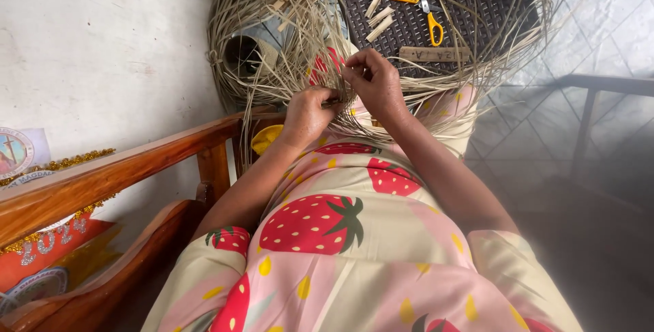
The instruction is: The person is weaving dried straw or grass fibers together to create a handcrafted item like a mat or basket.
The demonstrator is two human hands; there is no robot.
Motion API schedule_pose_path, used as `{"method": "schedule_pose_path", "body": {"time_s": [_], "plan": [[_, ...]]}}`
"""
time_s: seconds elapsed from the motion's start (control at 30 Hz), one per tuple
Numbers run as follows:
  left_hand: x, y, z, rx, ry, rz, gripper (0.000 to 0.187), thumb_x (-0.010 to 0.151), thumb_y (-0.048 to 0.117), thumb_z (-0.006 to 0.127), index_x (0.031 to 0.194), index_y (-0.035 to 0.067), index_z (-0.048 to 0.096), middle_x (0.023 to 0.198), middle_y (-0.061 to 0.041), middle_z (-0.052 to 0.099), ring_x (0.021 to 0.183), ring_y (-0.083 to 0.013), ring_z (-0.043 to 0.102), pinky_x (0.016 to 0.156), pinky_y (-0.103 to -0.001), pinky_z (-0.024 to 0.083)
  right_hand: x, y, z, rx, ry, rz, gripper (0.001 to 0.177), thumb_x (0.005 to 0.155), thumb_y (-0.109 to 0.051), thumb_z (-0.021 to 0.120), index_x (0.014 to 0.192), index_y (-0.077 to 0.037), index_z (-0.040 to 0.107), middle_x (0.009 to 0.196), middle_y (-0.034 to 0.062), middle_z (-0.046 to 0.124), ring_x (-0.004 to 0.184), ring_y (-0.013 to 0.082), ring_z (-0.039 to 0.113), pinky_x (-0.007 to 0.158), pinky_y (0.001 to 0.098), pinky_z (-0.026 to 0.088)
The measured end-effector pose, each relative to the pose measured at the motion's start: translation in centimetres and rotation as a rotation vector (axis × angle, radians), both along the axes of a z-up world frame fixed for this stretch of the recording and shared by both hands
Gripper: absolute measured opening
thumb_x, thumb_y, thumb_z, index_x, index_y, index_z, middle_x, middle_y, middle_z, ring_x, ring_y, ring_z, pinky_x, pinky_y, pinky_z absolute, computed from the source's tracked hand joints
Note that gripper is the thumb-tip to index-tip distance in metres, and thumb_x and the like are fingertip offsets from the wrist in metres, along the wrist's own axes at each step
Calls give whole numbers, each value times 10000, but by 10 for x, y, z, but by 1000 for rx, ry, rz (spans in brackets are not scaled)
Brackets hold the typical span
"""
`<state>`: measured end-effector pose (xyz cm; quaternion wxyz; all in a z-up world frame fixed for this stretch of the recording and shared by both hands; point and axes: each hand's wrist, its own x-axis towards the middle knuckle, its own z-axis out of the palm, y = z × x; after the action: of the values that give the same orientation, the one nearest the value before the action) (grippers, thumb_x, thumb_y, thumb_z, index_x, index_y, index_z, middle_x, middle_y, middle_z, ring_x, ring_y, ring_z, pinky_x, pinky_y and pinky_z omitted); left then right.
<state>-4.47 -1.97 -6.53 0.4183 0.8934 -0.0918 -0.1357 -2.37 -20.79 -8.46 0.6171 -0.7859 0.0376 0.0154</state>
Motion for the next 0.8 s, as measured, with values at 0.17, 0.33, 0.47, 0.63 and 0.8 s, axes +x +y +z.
{"method": "schedule_pose_path", "body": {"time_s": [0.17, 0.33, 0.47, 0.63, 0.8], "plan": [[-2, 2, -8, -22, -21, -13, 161, 826, 239, 879, 973, 197, 826, 897, -35, 798, 916, -307, 761, 806, -412, 607, 3, -1, 11, -128, -20, 94, 114, 890, -157, 878, 989, -179, 826, 797, 17, 678, 610, 146, 639, 576, 310, 511], [-6, -2, -13, 14, -29, -30, 181, 824, 248, 869, 995, 217, 822, 914, -53, 789, 938, -327, 746, 820, -442, 606, 14, -2, 8, -359, 137, 158, 117, 943, -326, 786, 962, -213, 810, 775, 34, 693, 743, 317, 705, 714, 462, 563], [-7, -2, -8, -6, -21, -48, 181, 856, 224, 863, 1021, 163, 818, 929, -90, 791, 924, -343, 756, 800, -461, 625, 23, 2, -5, -223, 113, 144, 125, 848, -277, 853, 943, -197, 837, 742, 34, 686, 695, 223, 664, 678, 393, 535], [-6, 0, 8, -63, 53, -38, 180, 945, 182, 811, 1102, 94, 800, 972, -135, 787, 978, -385, 752, 849, -493, 621, 33, 5, 41, 173, 151, -43, 89, 862, -108, 820, 937, -61, 810, 675, 43, 663, 577, 75, 569, 522, 257, 461], [-2, -3, -3, 49, 92, -94, 213, 893, 277, 754, 994, 103, 826, 1051, -39, 827, 884, -233, 776, 768, -392, 563, 40, 15, 111, 288, 101, 161, 119, 1049, -35, 699, 947, -70, 648, 761, 42, 682, 569, 63, 567, 501, 191, 503]]}}
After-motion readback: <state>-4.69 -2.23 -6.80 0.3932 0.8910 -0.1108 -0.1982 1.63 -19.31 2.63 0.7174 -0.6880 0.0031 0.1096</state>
